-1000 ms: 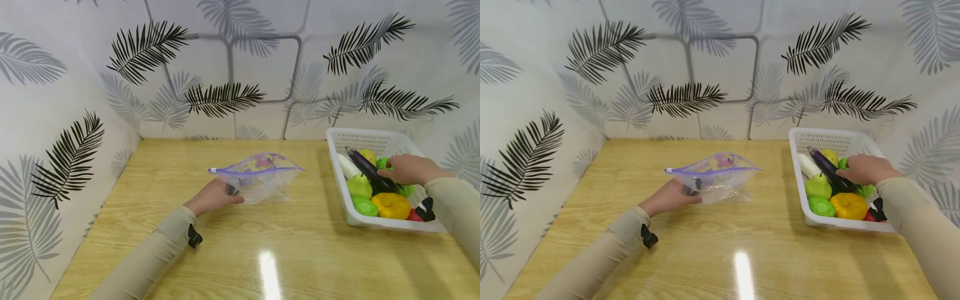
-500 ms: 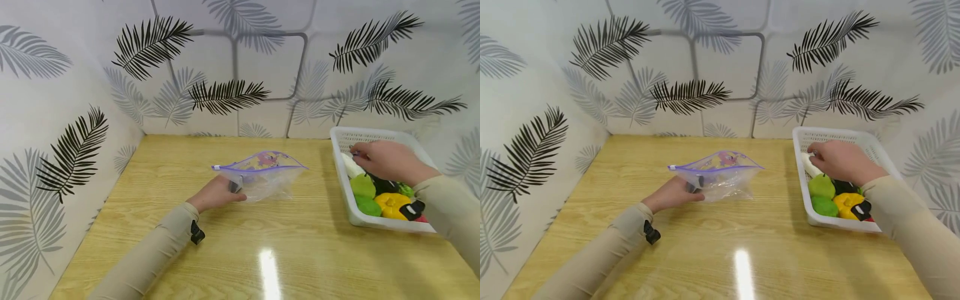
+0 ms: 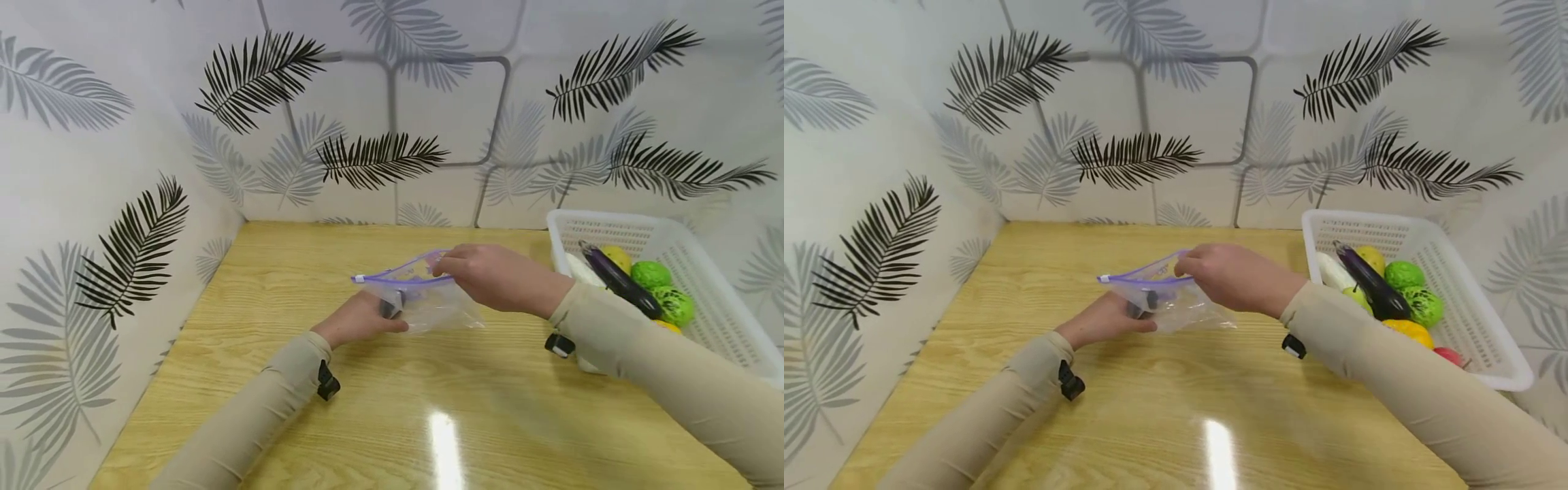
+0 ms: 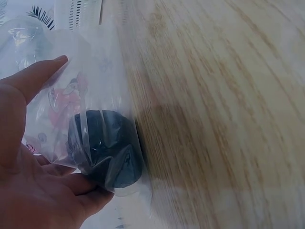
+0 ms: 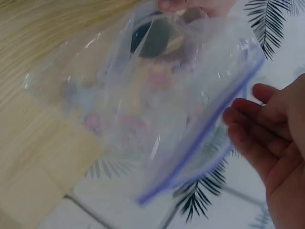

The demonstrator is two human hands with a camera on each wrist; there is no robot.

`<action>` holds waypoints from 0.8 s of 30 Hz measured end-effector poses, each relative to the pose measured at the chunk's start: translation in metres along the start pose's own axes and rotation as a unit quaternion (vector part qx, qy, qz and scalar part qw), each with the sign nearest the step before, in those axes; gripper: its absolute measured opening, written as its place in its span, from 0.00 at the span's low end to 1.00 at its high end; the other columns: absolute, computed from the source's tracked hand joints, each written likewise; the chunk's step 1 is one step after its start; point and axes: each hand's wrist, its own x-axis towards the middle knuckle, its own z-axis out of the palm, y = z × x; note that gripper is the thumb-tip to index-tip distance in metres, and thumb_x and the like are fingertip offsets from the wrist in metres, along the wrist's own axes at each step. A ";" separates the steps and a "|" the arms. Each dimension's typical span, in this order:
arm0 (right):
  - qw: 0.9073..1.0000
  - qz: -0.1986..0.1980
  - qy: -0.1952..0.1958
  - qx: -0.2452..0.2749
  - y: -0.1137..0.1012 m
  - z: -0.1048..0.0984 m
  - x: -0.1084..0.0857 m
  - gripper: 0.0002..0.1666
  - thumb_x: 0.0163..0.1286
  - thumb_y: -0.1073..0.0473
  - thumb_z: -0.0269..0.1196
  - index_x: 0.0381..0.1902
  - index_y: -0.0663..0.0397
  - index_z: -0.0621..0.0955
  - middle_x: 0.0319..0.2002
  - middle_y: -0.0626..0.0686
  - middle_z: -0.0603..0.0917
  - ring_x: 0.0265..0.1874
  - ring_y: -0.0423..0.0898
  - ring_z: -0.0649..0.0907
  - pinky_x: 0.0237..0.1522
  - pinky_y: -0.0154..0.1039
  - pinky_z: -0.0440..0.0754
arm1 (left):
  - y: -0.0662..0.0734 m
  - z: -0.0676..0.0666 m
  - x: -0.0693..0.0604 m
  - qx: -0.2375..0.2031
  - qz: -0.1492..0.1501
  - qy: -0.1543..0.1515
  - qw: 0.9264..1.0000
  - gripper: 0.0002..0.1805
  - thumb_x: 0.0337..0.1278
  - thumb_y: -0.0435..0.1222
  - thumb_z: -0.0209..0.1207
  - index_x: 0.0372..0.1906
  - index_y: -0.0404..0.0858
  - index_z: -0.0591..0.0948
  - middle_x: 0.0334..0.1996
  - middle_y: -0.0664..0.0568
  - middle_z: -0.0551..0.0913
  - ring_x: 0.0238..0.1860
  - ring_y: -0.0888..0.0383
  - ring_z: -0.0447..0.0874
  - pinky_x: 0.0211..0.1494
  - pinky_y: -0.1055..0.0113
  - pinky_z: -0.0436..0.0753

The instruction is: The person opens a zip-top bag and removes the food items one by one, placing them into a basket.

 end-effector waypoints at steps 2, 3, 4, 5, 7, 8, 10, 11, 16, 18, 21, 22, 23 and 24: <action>0.999 0.009 -0.030 0.002 -0.002 0.008 0.010 0.16 0.70 0.72 0.59 0.50 0.53 0.84 0.54 0.57 0.87 0.51 0.55 0.86 0.50 0.48 0.86 | 0.000 0.000 0.000 -0.008 0.002 -0.005 1.000 0.44 0.53 0.50 0.72 0.73 0.41 0.68 0.67 0.49 0.76 0.65 0.54 0.74 0.71 0.55 0.72; 0.999 0.016 -0.044 0.004 -0.001 0.012 0.014 0.16 0.70 0.72 0.58 0.50 0.53 0.84 0.54 0.57 0.86 0.52 0.55 0.86 0.50 0.48 0.86 | 0.000 0.000 0.001 -0.011 0.003 -0.007 1.000 0.44 0.53 0.49 0.72 0.73 0.41 0.68 0.66 0.49 0.76 0.65 0.54 0.74 0.70 0.54 0.72; 0.998 0.021 -0.054 0.009 -0.001 0.016 0.018 0.16 0.69 0.73 0.58 0.49 0.54 0.85 0.54 0.57 0.87 0.51 0.55 0.87 0.50 0.48 0.86 | 0.000 0.000 0.001 -0.011 0.001 -0.009 1.000 0.42 0.53 0.49 0.72 0.72 0.42 0.69 0.65 0.50 0.77 0.63 0.55 0.74 0.69 0.55 0.73; 0.997 0.029 -0.063 0.014 0.001 0.019 0.021 0.17 0.69 0.74 0.58 0.48 0.54 0.85 0.53 0.57 0.87 0.51 0.55 0.87 0.50 0.48 0.86 | 0.000 0.000 0.001 -0.008 -0.001 -0.011 1.000 0.41 0.54 0.49 0.72 0.71 0.42 0.71 0.64 0.51 0.78 0.61 0.56 0.75 0.68 0.56 0.74; 0.997 0.032 -0.071 0.024 0.004 0.025 0.026 0.17 0.68 0.75 0.58 0.47 0.54 0.85 0.49 0.55 0.88 0.49 0.53 0.87 0.49 0.46 0.86 | -0.002 -0.001 0.002 -0.001 -0.002 -0.013 1.000 0.35 0.54 0.50 0.72 0.65 0.44 0.75 0.57 0.53 0.81 0.55 0.57 0.77 0.62 0.58 0.76; 0.997 0.031 -0.072 0.029 0.006 0.028 0.029 0.16 0.68 0.75 0.59 0.46 0.55 0.86 0.48 0.53 0.88 0.48 0.52 0.87 0.50 0.46 0.86 | -0.002 -0.001 0.002 0.002 -0.002 -0.012 1.000 0.34 0.53 0.51 0.72 0.64 0.44 0.76 0.56 0.53 0.81 0.53 0.57 0.77 0.61 0.58 0.77; 0.997 0.024 -0.069 0.033 0.009 0.034 0.034 0.15 0.68 0.74 0.59 0.45 0.55 0.86 0.45 0.53 0.89 0.47 0.51 0.88 0.49 0.45 0.86 | -0.004 -0.002 0.003 0.006 -0.001 -0.012 1.000 0.35 0.53 0.52 0.72 0.64 0.44 0.75 0.56 0.53 0.81 0.53 0.57 0.77 0.61 0.59 0.77; 0.997 0.023 -0.069 0.036 0.010 0.036 0.037 0.14 0.68 0.74 0.60 0.45 0.55 0.86 0.45 0.53 0.89 0.47 0.50 0.87 0.50 0.45 0.86 | -0.004 -0.002 0.003 0.004 0.001 -0.014 1.000 0.36 0.53 0.52 0.72 0.65 0.45 0.74 0.57 0.53 0.80 0.55 0.57 0.77 0.62 0.59 0.76; 0.996 0.016 -0.079 0.032 0.013 0.047 0.048 0.12 0.66 0.67 0.67 0.46 0.55 0.86 0.45 0.53 0.89 0.48 0.51 0.86 0.57 0.49 0.82 | -0.006 -0.003 0.004 -0.009 0.019 -0.017 1.000 0.44 0.54 0.48 0.72 0.75 0.46 0.66 0.69 0.52 0.74 0.68 0.55 0.71 0.72 0.56 0.70; 0.996 0.012 -0.084 0.019 0.014 0.053 0.052 0.13 0.63 0.64 0.70 0.47 0.54 0.87 0.46 0.51 0.89 0.50 0.51 0.86 0.58 0.50 0.81 | -0.006 -0.003 0.004 -0.005 0.025 -0.017 1.000 0.43 0.55 0.48 0.72 0.74 0.46 0.67 0.69 0.52 0.74 0.68 0.55 0.71 0.73 0.56 0.70; 0.995 0.013 -0.100 0.005 0.013 0.061 0.057 0.16 0.61 0.61 0.71 0.48 0.51 0.88 0.47 0.49 0.90 0.50 0.50 0.86 0.58 0.50 0.81 | -0.006 -0.003 0.005 0.005 0.033 -0.015 0.999 0.42 0.54 0.47 0.72 0.74 0.46 0.69 0.69 0.52 0.74 0.69 0.55 0.71 0.73 0.56 0.69; 0.994 0.015 -0.109 0.010 0.013 0.064 0.058 0.17 0.61 0.62 0.71 0.49 0.51 0.87 0.48 0.49 0.89 0.51 0.50 0.86 0.58 0.49 0.81 | -0.006 -0.003 0.005 0.008 0.034 -0.014 0.999 0.42 0.54 0.47 0.72 0.74 0.45 0.69 0.69 0.52 0.74 0.69 0.55 0.71 0.73 0.57 0.69; 0.993 0.017 -0.118 0.017 0.013 0.066 0.060 0.18 0.61 0.62 0.70 0.51 0.51 0.87 0.49 0.50 0.89 0.51 0.50 0.86 0.58 0.49 0.82 | -0.007 -0.003 0.005 0.010 0.034 -0.014 0.999 0.43 0.54 0.48 0.72 0.74 0.45 0.68 0.69 0.52 0.74 0.69 0.55 0.71 0.74 0.57 0.68; 0.991 0.021 -0.129 0.024 0.012 0.068 0.061 0.20 0.62 0.63 0.70 0.53 0.51 0.86 0.51 0.50 0.88 0.52 0.50 0.86 0.58 0.48 0.82 | -0.007 -0.003 0.005 0.012 0.034 -0.015 0.999 0.44 0.54 0.48 0.73 0.75 0.45 0.67 0.70 0.52 0.73 0.70 0.55 0.70 0.74 0.58 0.67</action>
